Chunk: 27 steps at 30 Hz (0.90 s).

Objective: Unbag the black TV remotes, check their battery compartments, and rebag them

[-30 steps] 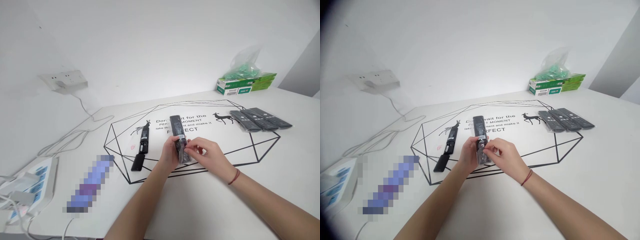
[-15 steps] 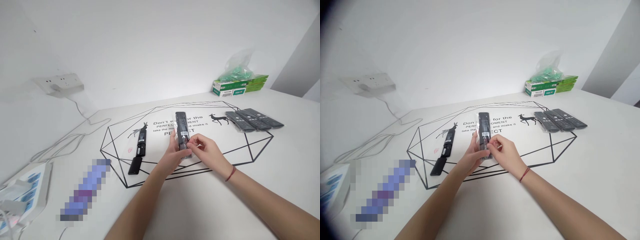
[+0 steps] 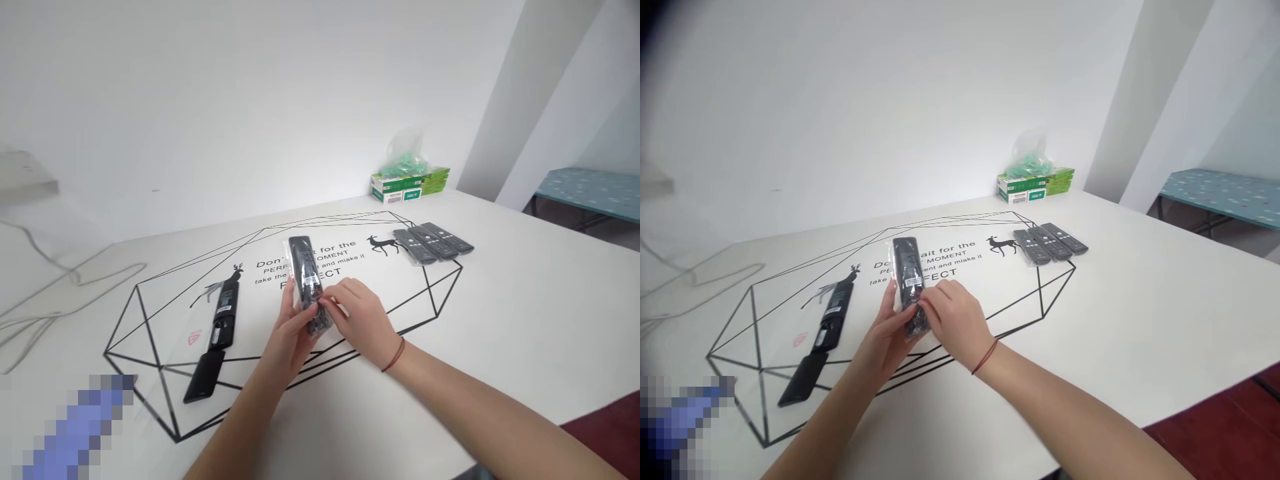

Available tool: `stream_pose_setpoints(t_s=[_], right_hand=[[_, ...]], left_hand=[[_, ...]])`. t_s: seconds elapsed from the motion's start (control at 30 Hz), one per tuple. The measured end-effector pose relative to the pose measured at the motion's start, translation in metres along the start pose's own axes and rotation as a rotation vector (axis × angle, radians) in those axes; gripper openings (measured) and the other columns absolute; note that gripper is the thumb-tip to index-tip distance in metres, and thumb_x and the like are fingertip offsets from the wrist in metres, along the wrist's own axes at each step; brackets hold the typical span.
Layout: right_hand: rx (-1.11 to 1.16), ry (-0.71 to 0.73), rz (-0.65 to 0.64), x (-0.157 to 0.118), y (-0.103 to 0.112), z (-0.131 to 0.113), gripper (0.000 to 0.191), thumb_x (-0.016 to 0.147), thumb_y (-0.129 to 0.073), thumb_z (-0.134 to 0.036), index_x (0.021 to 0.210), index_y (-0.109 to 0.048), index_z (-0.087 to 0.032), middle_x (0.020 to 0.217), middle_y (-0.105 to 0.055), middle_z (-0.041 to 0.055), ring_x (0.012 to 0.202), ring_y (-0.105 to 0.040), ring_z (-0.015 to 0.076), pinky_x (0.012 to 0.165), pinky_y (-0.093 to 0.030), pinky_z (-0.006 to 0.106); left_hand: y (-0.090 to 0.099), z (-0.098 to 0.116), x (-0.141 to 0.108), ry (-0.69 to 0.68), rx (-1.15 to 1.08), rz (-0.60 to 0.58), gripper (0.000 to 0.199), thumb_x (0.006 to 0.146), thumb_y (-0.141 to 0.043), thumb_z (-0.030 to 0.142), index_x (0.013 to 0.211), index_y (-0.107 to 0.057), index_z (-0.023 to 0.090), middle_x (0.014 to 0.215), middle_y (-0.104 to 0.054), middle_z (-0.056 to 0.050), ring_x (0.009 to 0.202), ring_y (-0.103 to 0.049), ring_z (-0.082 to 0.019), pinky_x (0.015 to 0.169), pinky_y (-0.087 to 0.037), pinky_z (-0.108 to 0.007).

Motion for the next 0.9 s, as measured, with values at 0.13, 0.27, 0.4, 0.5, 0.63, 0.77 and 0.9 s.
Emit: stream_pose_setpoints(t_s=[0.13, 0.27, 0.4, 0.5, 0.63, 0.77, 0.9], right_hand=[[0.014, -0.016, -0.041, 0.000, -0.004, 0.002, 0.019, 0.095, -0.045, -0.022, 0.089, -0.063, -0.020, 0.081, -0.061, 0.0040, 0.077, -0.054, 0.0162, 0.071, -0.045, 0.028], [0.044, -0.041, 0.005, 0.003, -0.001, 0.005, 0.018, 0.094, -0.046, -0.022, 0.093, -0.065, -0.019, 0.087, -0.059, 0.0053, 0.080, -0.054, 0.0159, 0.071, -0.046, 0.027], [-0.004, -0.028, 0.051, 0.008, 0.004, 0.009, 0.020, 0.094, -0.048, -0.030, 0.095, -0.063, -0.018, 0.089, -0.057, 0.0069, 0.084, -0.053, 0.0183, 0.074, -0.046, 0.032], [-0.030, -0.034, 0.105, 0.010, 0.009, 0.010, 0.020, 0.094, -0.046, -0.031, 0.096, -0.062, -0.018, 0.090, -0.059, 0.0074, 0.085, -0.053, 0.0191, 0.075, -0.046, 0.033], [-0.029, 0.019, 0.058, 0.006, 0.004, -0.001, 0.023, 0.096, -0.041, -0.024, 0.088, -0.062, -0.019, 0.080, -0.060, 0.0054, 0.076, -0.052, 0.0171, 0.069, -0.044, 0.029], [0.062, -0.022, -0.084, 0.000, -0.010, -0.009, 0.022, 0.094, -0.041, -0.022, 0.087, -0.061, -0.019, 0.079, -0.063, 0.0042, 0.074, -0.056, 0.0156, 0.067, -0.046, 0.027], [0.136, -0.084, -0.118, -0.003, -0.016, -0.008, 0.014, 0.091, -0.048, -0.025, 0.093, -0.061, -0.020, 0.087, -0.066, 0.0045, 0.081, -0.060, 0.0175, 0.073, -0.048, 0.030]], left_hand=[[-0.003, -0.001, -0.001, -0.017, -0.025, 0.036, 0.075, 0.081, -0.063, 0.016, 0.140, -0.027, 0.047, 0.117, -0.062, 0.000, 0.095, -0.062, -0.014, 0.083, -0.051, -0.031], [-0.006, 0.000, -0.001, 0.021, -0.031, 0.040, 0.069, 0.080, -0.063, 0.018, 0.137, -0.034, 0.046, 0.123, -0.059, -0.001, 0.098, -0.062, -0.016, 0.080, -0.054, -0.031], [-0.012, 0.006, -0.004, 0.021, -0.026, -0.011, 0.067, 0.080, -0.064, 0.021, 0.136, -0.037, 0.047, 0.130, -0.054, 0.001, 0.105, -0.060, -0.018, 0.084, -0.054, -0.036], [-0.015, 0.006, -0.006, 0.027, -0.026, -0.028, 0.070, 0.079, -0.065, 0.022, 0.137, -0.034, 0.047, 0.128, -0.056, 0.001, 0.105, -0.060, -0.018, 0.086, -0.053, -0.036], [-0.013, -0.001, -0.003, 0.004, -0.007, 0.038, 0.074, 0.077, -0.066, 0.019, 0.137, -0.033, 0.048, 0.119, -0.060, 0.001, 0.096, -0.063, -0.015, 0.077, -0.054, -0.028], [-0.004, -0.007, 0.001, -0.045, -0.047, 0.185, 0.074, 0.078, -0.062, 0.016, 0.136, -0.031, 0.050, 0.105, -0.064, 0.002, 0.084, -0.064, -0.012, 0.067, -0.053, -0.023], [0.000, -0.007, 0.001, -0.063, -0.102, 0.268, 0.069, 0.080, -0.060, 0.016, 0.135, -0.034, 0.050, 0.107, -0.064, 0.002, 0.082, -0.064, -0.011, 0.063, -0.052, -0.021]])
Point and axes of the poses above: each hand's wrist, its own x-axis towards the middle knuckle, its own y-axis out of the back of the hand, z = x × y, the point moved 5 cm from there along x, towards the middle knuckle
